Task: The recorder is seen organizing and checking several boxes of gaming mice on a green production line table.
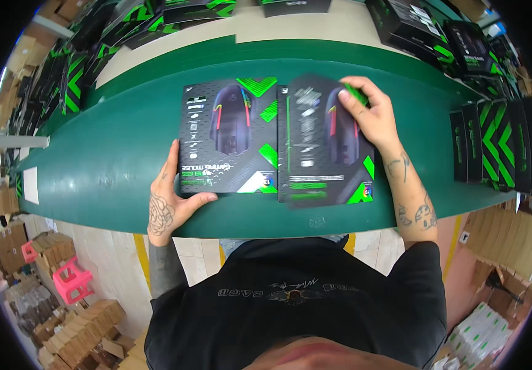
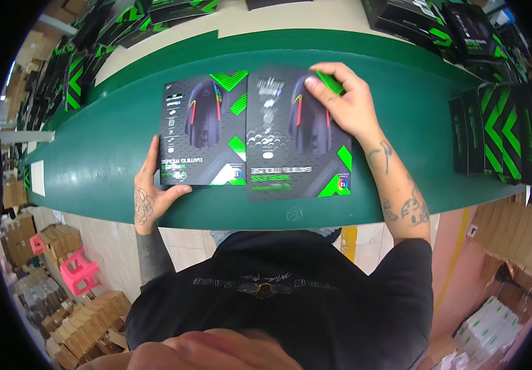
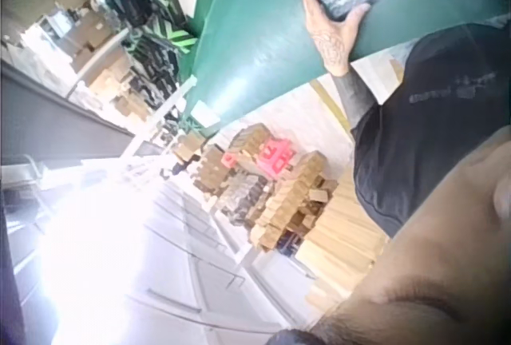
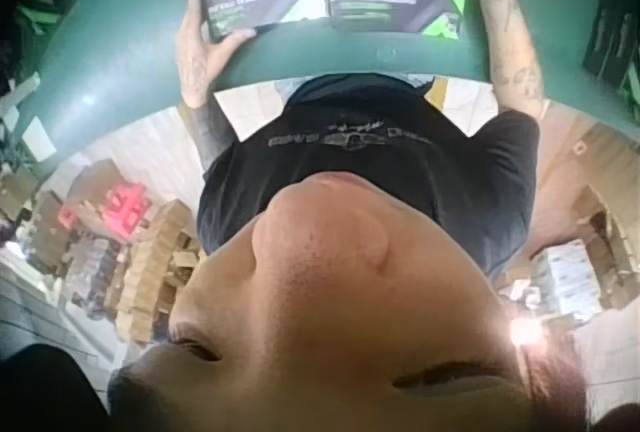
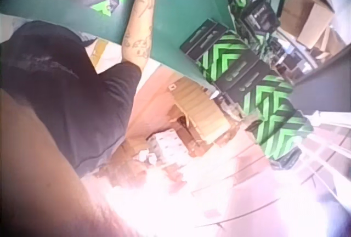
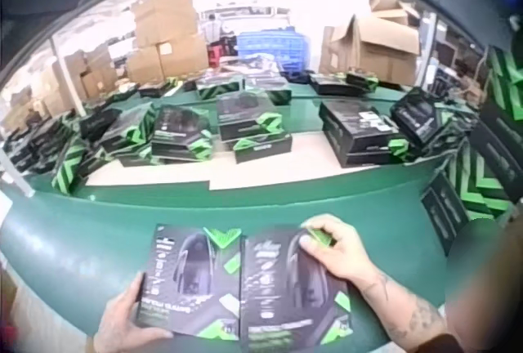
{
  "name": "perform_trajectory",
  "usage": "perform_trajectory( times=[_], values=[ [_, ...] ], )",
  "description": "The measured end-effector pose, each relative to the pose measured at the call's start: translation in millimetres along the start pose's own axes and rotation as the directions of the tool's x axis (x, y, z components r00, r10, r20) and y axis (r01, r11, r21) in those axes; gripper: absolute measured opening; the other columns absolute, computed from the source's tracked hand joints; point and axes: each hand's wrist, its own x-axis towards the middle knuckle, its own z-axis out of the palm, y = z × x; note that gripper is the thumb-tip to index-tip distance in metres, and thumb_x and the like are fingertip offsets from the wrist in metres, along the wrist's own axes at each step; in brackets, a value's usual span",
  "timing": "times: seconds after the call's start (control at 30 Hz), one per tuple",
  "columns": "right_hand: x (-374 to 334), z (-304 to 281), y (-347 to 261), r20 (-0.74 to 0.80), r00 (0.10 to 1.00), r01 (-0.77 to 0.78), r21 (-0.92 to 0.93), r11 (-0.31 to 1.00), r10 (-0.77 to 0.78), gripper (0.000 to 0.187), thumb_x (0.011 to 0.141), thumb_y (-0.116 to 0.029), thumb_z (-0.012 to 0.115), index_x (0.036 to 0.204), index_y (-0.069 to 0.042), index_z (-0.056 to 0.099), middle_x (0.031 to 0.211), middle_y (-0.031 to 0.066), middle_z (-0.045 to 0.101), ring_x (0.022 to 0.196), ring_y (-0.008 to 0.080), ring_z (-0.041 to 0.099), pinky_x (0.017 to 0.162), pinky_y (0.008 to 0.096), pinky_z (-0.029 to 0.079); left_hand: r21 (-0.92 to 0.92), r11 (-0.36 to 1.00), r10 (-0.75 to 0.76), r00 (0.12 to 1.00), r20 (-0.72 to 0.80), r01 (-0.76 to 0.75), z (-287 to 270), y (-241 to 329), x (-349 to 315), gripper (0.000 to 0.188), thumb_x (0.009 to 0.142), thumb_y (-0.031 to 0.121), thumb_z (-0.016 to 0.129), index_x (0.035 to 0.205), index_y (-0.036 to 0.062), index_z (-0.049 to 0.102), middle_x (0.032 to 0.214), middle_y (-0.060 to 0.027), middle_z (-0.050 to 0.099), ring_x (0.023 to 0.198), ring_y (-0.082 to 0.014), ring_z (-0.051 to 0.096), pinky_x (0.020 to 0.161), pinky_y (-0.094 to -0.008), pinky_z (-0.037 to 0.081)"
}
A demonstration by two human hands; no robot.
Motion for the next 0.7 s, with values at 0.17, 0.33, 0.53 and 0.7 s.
perform_trajectory(
  times=[0.17, 0.33, 0.53, 0.7],
  values=[
    [7, -27, 82, -0.002, 0.98, 0.053, 0.967, 0.249, -0.201, 0.042, 0.089, -0.035, 0.06, 0.112, -0.001, 0.053, 0.102, 0.0084, 0.057, 0.103, 0.0216, 0.051, 0.099, 0.0373, 0.035, -0.098, 0.994, -0.055, 0.995, -0.087, 0.046, 16, 3, -6, 0.106, 0.054, 0.032, 0.089, 0.139, -0.0019, 0.036, 0.116, -0.0211, 0.061, 0.106, -0.0289, 0.061, 0.092, -0.0365, 0.047],
    [-4, -50, 82, 0.028, 0.983, -0.002, 0.989, 0.148, -0.18, 0.048, 0.087, -0.031, 0.061, 0.121, 0.0, 0.047, 0.105, 0.0097, 0.055, 0.107, 0.0234, 0.048, 0.107, 0.0393, 0.026, -0.095, 0.995, -0.01, 0.932, -0.362, -0.026, 18, 3, -16, 0.094, 0.054, 0.036, 0.088, 0.128, -0.0058, 0.049, 0.122, -0.0167, 0.056, 0.102, -0.0251, 0.061, 0.088, -0.035, 0.048],
    [60, -84, 106, 0.098, 0.991, -0.063, 0.945, 0.322, -0.094, 0.048, 0.087, -0.031, 0.062, 0.121, -0.001, 0.047, 0.107, 0.01, 0.055, 0.107, 0.0229, 0.048, 0.107, 0.0392, 0.027, -0.035, 0.779, 0.627, 0.776, 0.063, -0.626, 56, 103, 24, 0.064, 0.068, 0.031, 0.079, 0.122, 0.0075, 0.055, 0.13, -0.0164, 0.051, 0.114, -0.0331, 0.053, 0.091, -0.0447, 0.045],
    [53, -65, 77, 0.219, 0.971, -0.162, 0.903, 0.397, -0.101, 0.048, 0.087, -0.03, 0.062, 0.122, -0.001, 0.047, 0.108, 0.0103, 0.055, 0.107, 0.0224, 0.048, 0.106, 0.0391, 0.028, 0.124, 0.768, 0.616, 0.778, 0.122, -0.628, 106, 128, 21, 0.065, 0.071, 0.031, 0.075, 0.13, 0.017, 0.051, 0.137, -0.0098, 0.046, 0.114, -0.0264, 0.051, 0.087, -0.04, 0.045]
  ],
)
